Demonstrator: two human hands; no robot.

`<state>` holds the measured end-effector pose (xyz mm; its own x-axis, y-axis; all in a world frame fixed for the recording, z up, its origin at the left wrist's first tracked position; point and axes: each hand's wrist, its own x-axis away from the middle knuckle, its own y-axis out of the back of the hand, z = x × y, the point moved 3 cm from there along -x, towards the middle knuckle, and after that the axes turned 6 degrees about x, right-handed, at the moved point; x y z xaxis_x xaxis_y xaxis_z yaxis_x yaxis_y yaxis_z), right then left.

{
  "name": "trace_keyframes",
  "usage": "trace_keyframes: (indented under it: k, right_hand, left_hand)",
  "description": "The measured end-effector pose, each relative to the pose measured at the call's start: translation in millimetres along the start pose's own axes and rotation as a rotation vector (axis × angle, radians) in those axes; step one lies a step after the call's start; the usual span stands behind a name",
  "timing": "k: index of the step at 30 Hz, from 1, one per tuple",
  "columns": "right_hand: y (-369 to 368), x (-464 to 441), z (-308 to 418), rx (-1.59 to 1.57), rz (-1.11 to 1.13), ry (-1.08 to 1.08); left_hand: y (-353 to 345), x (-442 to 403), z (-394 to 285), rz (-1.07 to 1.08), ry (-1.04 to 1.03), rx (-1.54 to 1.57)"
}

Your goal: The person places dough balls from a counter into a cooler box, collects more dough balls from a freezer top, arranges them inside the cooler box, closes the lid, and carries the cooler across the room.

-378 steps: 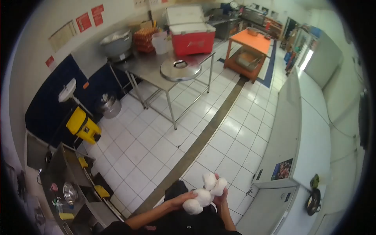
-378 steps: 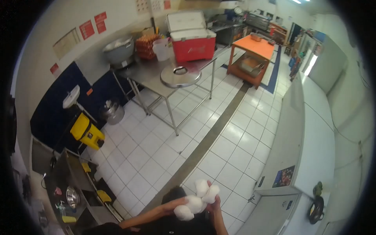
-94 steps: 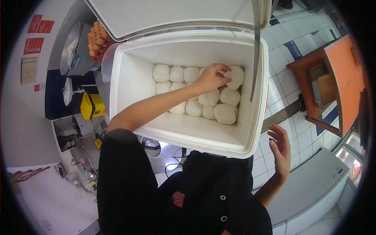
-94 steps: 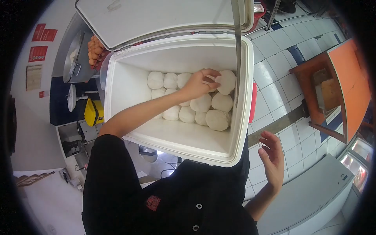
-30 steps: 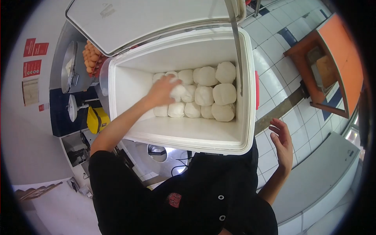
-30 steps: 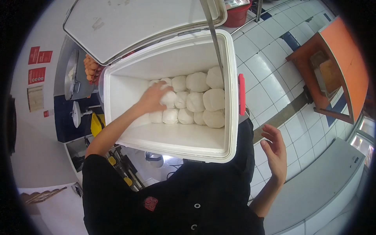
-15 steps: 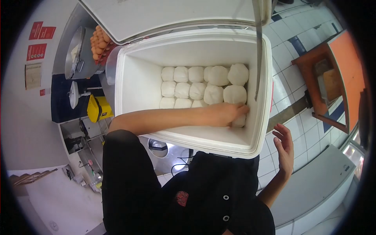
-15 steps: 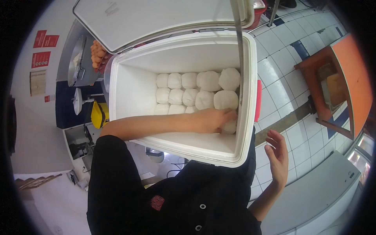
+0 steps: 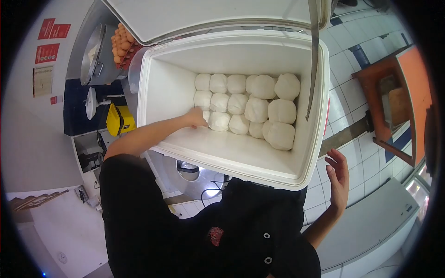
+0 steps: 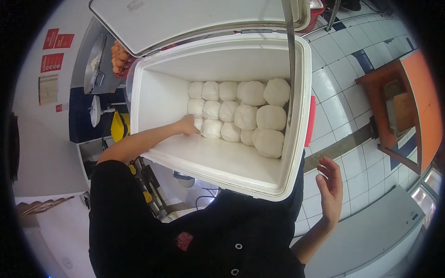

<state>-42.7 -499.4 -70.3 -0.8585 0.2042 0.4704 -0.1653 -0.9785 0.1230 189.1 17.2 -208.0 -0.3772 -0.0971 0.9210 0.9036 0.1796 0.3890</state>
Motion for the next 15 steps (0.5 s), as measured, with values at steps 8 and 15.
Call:
trace_keyframes:
  k: [8,15]
  right_hand:
    - [17.2,6.5,-22.3,-0.02,-0.075,-0.037]
    - [19.8,-5.7,-15.1,-0.008,-0.047,-0.013]
  left_hand:
    - [2.1,42.8,-23.9,-0.351,-0.08,-0.309]
    - [13.4,27.2,-15.7,-0.242,-0.129,-0.352]
